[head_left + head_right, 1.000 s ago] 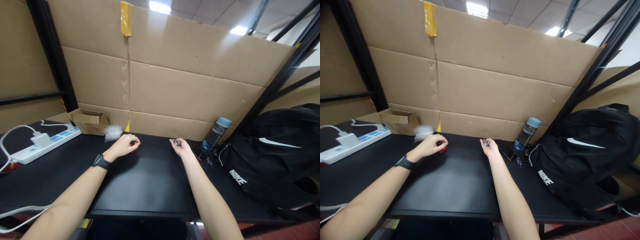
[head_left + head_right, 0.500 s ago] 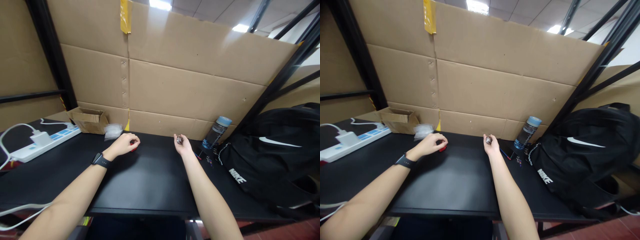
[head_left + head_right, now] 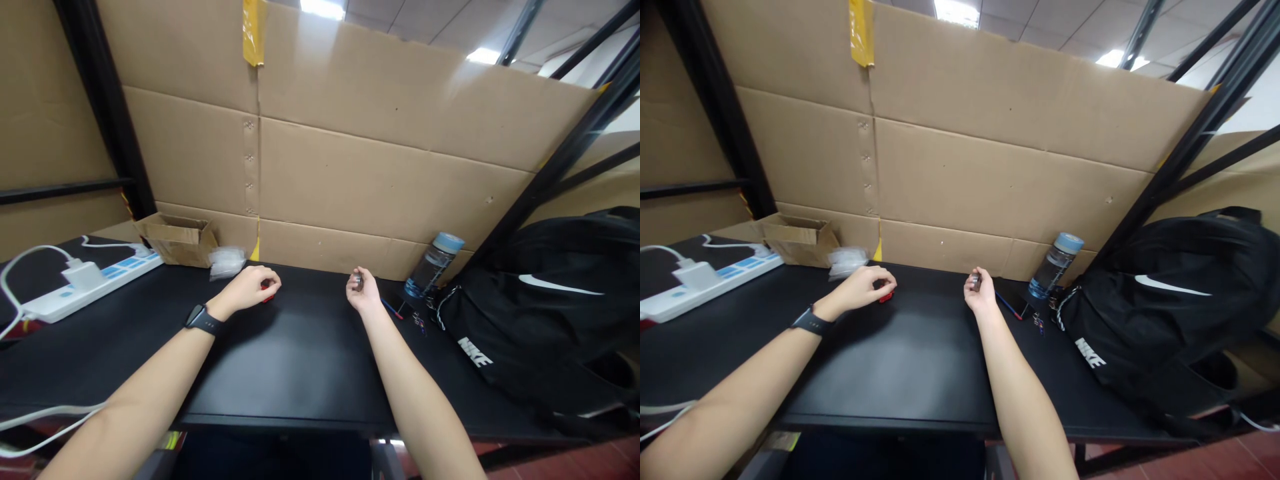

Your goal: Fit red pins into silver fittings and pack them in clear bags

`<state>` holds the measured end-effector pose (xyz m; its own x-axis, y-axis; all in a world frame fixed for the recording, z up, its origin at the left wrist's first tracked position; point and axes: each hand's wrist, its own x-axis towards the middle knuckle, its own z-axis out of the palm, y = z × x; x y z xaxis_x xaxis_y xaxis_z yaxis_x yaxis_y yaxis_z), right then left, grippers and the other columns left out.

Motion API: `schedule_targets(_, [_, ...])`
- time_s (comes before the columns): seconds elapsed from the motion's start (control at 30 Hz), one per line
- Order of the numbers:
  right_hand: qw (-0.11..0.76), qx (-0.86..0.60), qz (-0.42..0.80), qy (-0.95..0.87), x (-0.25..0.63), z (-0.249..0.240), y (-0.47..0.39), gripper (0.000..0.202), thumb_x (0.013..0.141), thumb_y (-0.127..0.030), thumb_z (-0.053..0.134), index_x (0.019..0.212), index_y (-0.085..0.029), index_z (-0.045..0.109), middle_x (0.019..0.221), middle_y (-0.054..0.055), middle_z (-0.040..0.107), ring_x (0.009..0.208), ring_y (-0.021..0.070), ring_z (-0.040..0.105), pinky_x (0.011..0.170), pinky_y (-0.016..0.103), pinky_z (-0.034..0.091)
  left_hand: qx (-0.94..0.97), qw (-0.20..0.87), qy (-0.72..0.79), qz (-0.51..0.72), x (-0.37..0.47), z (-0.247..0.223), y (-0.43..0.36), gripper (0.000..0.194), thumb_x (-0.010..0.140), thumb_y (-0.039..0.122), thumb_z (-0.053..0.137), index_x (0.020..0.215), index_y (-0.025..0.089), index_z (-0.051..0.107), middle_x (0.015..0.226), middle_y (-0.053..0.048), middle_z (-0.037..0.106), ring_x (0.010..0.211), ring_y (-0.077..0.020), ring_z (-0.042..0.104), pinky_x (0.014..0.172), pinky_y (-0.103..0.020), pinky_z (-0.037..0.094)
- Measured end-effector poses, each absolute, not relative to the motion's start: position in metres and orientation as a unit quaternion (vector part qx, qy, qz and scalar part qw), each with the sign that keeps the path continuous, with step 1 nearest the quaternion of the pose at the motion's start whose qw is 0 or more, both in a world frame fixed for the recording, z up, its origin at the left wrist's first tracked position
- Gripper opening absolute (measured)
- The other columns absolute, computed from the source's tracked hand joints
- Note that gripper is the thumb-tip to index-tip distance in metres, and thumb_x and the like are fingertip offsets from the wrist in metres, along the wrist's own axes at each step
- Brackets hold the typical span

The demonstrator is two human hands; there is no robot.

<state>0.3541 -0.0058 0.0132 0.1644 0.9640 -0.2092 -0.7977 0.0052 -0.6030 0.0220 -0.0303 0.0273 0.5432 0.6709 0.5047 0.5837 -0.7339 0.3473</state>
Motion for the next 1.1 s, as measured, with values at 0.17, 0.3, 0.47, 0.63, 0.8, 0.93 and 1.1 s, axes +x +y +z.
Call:
schedule_targets(0.17, [0.677, -0.275, 0.674, -0.11, 0.353, 0.02, -0.015, 0.015, 0.087, -0.025, 0.05, 0.079, -0.016, 0.06, 0.053, -0.006, 0.045, 0.038, 0.0055, 0.039, 0.031, 0.011, 0.033, 0.875, 0.065, 0.363, 0.315, 0.022, 0.026, -0.029, 0.016, 0.086, 0.021, 0.058, 0.082, 0.02, 0.073, 0.077, -0.001, 0.073, 0.071, -0.0164, 0.064, 0.071, -0.026, 0.045])
schedule_targets(0.3, [0.705, -0.248, 0.663, -0.056, 0.35, 0.022, -0.016, 0.017, 0.084, -0.026, 0.048, 0.084, -0.016, 0.061, 0.06, -0.001, 0.052, 0.051, 0.0095, 0.055, 0.04, 0.014, 0.046, 0.876, 0.067, 0.364, 0.311, 0.022, 0.025, -0.029, 0.016, 0.086, 0.021, 0.058, 0.082, 0.02, 0.073, 0.077, -0.001, 0.072, 0.071, -0.016, 0.064, 0.07, -0.026, 0.044])
schedule_targets(0.47, [0.722, -0.242, 0.647, -0.038, 0.349, 0.022, -0.015, 0.015, 0.082, -0.024, 0.048, 0.086, -0.016, 0.061, 0.067, 0.002, 0.058, 0.061, 0.0131, 0.06, 0.044, 0.018, 0.053, 0.874, 0.073, 0.363, 0.314, 0.022, 0.026, -0.03, 0.015, 0.086, 0.021, 0.058, 0.082, 0.02, 0.073, 0.076, -0.001, 0.072, 0.071, -0.0159, 0.064, 0.07, -0.026, 0.044])
schedule_targets(0.63, [0.719, -0.222, 0.657, -0.046, 0.351, 0.02, -0.015, 0.015, 0.083, -0.025, 0.048, 0.085, -0.016, 0.059, 0.063, 0.0, 0.054, 0.055, 0.0117, 0.056, 0.043, 0.018, 0.05, 0.875, 0.072, 0.361, 0.315, 0.022, 0.026, -0.03, 0.015, 0.086, 0.02, 0.058, 0.082, 0.02, 0.073, 0.076, -0.001, 0.072, 0.071, -0.0159, 0.063, 0.071, -0.026, 0.044])
schedule_targets(0.8, [0.708, -0.214, 0.671, -0.049, 0.352, 0.019, -0.014, 0.012, 0.084, -0.027, 0.05, 0.08, -0.017, 0.056, 0.057, -0.003, 0.049, 0.047, 0.0084, 0.049, 0.038, 0.014, 0.041, 0.876, 0.071, 0.36, 0.314, 0.022, 0.026, -0.03, 0.015, 0.086, 0.02, 0.058, 0.082, 0.02, 0.072, 0.076, -0.001, 0.072, 0.071, -0.0154, 0.063, 0.071, -0.026, 0.043])
schedule_targets(0.93, [0.7, -0.238, 0.669, -0.075, 0.352, 0.019, -0.016, 0.017, 0.085, -0.028, 0.056, 0.071, -0.02, 0.05, 0.047, -0.01, 0.035, 0.037, 0.0061, 0.037, 0.034, 0.016, 0.029, 0.877, 0.067, 0.36, 0.31, 0.022, 0.026, -0.03, 0.015, 0.086, 0.02, 0.058, 0.083, 0.019, 0.073, 0.077, -0.001, 0.072, 0.071, -0.0153, 0.063, 0.071, -0.026, 0.043])
schedule_targets(1.1, [0.699, -0.228, 0.673, -0.083, 0.35, 0.021, -0.018, 0.025, 0.083, -0.029, 0.057, 0.066, -0.022, 0.04, 0.047, -0.01, 0.033, 0.037, 0.0066, 0.036, 0.033, 0.018, 0.028, 0.878, 0.066, 0.363, 0.305, 0.022, 0.025, -0.029, 0.016, 0.087, 0.02, 0.058, 0.083, 0.019, 0.073, 0.077, -0.001, 0.072, 0.071, -0.0156, 0.063, 0.07, -0.025, 0.043])
